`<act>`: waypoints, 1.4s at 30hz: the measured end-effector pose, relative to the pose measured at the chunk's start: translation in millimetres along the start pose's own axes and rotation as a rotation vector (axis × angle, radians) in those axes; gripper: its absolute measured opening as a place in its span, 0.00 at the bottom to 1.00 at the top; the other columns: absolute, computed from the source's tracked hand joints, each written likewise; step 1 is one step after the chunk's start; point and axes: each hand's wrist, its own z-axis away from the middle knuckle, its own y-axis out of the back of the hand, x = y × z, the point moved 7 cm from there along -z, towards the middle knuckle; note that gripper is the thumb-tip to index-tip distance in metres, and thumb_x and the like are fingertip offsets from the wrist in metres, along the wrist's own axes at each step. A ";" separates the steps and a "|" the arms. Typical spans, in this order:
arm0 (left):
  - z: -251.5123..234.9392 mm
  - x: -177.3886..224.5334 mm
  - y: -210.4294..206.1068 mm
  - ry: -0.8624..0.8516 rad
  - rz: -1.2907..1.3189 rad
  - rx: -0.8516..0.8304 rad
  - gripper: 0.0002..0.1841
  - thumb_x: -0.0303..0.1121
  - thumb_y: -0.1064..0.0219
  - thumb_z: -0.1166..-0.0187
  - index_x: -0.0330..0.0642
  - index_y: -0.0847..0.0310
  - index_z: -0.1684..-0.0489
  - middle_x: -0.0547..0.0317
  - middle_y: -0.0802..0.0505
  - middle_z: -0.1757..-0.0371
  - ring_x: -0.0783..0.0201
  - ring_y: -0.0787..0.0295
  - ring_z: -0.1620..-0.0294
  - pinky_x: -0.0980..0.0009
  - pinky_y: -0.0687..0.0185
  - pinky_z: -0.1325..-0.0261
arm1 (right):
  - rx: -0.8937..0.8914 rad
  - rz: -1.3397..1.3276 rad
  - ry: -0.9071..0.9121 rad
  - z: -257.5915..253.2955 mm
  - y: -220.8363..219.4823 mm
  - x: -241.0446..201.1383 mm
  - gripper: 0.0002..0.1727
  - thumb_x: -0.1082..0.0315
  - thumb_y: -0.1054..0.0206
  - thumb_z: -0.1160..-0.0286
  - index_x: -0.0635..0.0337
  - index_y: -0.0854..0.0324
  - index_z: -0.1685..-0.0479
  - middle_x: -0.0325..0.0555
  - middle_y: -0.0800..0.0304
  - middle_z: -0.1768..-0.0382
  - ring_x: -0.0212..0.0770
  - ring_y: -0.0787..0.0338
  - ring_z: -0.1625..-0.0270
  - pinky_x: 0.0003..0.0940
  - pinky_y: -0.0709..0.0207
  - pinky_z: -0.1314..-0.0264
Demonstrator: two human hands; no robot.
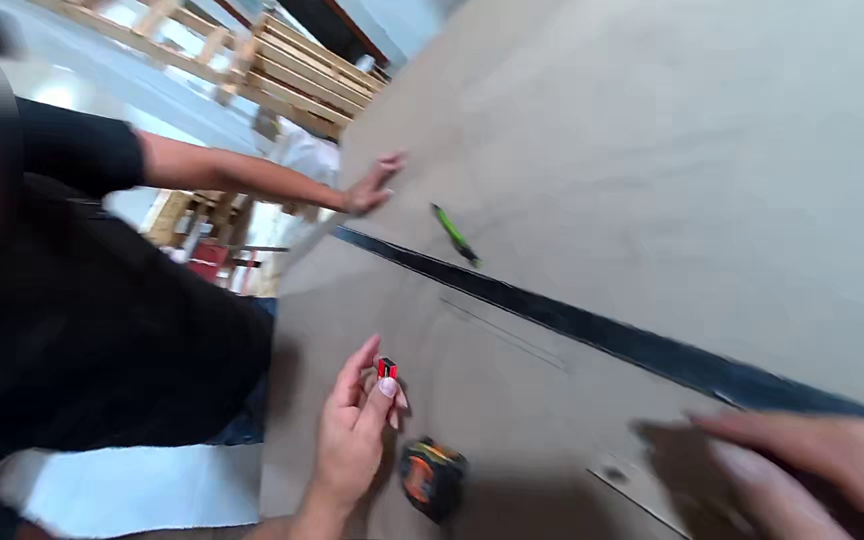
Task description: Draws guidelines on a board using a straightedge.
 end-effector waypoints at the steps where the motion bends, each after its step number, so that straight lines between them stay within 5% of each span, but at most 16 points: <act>1: 2.7 24.7 -29.1 -0.068 0.043 -0.127 0.24 0.31 0.33 0.16 0.35 0.26 0.21 0.48 0.08 0.46 0.64 0.09 0.64 0.69 0.08 0.64 | 0.025 -0.024 -0.011 3.2 0.7 -2.4 0.16 0.59 0.37 0.12 0.61 0.11 0.43 0.56 0.06 0.55 0.48 0.06 0.52 0.45 0.13 0.48; 5: 2.4 66.2 -115.9 -0.193 0.212 -0.379 0.19 0.31 0.23 0.24 0.45 0.17 0.35 0.52 0.04 0.54 0.63 0.04 0.60 0.72 0.06 0.56 | 0.130 -0.088 -0.039 7.8 -4.8 1.6 0.19 0.50 0.43 0.08 0.50 0.11 0.41 0.33 0.06 0.61 0.25 0.10 0.62 0.26 0.15 0.61; 10: -0.3 75.3 -168.7 -0.281 0.254 -0.557 0.12 0.28 0.24 0.23 0.36 0.12 0.46 0.56 0.04 0.55 0.70 0.07 0.58 0.74 0.07 0.54 | 0.160 -0.132 -0.036 6.4 -5.8 6.8 0.19 0.49 0.44 0.08 0.50 0.13 0.43 0.34 0.08 0.63 0.26 0.11 0.64 0.27 0.15 0.65; 13: 1.2 76.6 -169.6 -0.235 0.279 -0.490 0.13 0.27 0.24 0.24 0.32 0.11 0.44 0.51 0.04 0.51 0.67 0.06 0.55 0.70 0.06 0.50 | 0.155 -0.130 -0.111 7.6 -3.3 10.3 0.15 0.52 0.41 0.09 0.49 0.13 0.48 0.34 0.07 0.64 0.25 0.10 0.65 0.27 0.14 0.66; 21: 12.7 59.3 -159.0 -0.145 0.579 -0.220 0.12 0.26 0.30 0.19 0.25 0.14 0.45 0.43 0.06 0.53 0.61 0.05 0.59 0.65 0.05 0.53 | 0.140 -0.316 -0.224 2.8 2.5 12.3 0.13 0.58 0.35 0.12 0.59 0.17 0.44 0.39 0.06 0.61 0.28 0.07 0.64 0.29 0.11 0.64; 27: 16.8 52.1 -159.9 -0.078 0.528 -0.280 0.09 0.21 0.32 0.19 0.21 0.13 0.49 0.41 0.04 0.58 0.58 0.03 0.61 0.63 0.03 0.54 | 0.095 -0.347 -0.210 5.5 -1.9 17.9 0.17 0.57 0.27 0.19 0.57 0.16 0.39 0.41 0.06 0.58 0.32 0.09 0.65 0.32 0.12 0.64; 33: 28.1 31.0 -172.5 0.077 0.716 -0.256 0.10 0.21 0.41 0.14 0.21 0.22 0.44 0.38 0.06 0.56 0.53 0.03 0.60 0.56 0.03 0.53 | -0.027 -0.275 -0.145 4.4 -10.4 16.7 0.14 0.63 0.30 0.17 0.64 0.14 0.44 0.52 0.06 0.61 0.39 0.07 0.65 0.40 0.11 0.62; 42: 30.5 24.8 -169.3 0.115 0.803 -0.200 0.09 0.20 0.41 0.15 0.21 0.21 0.46 0.36 0.06 0.56 0.50 0.02 0.59 0.53 0.03 0.52 | -0.031 -0.252 -0.154 5.1 -10.0 14.8 0.13 0.67 0.29 0.19 0.69 0.13 0.48 0.55 0.06 0.59 0.40 0.05 0.61 0.38 0.09 0.57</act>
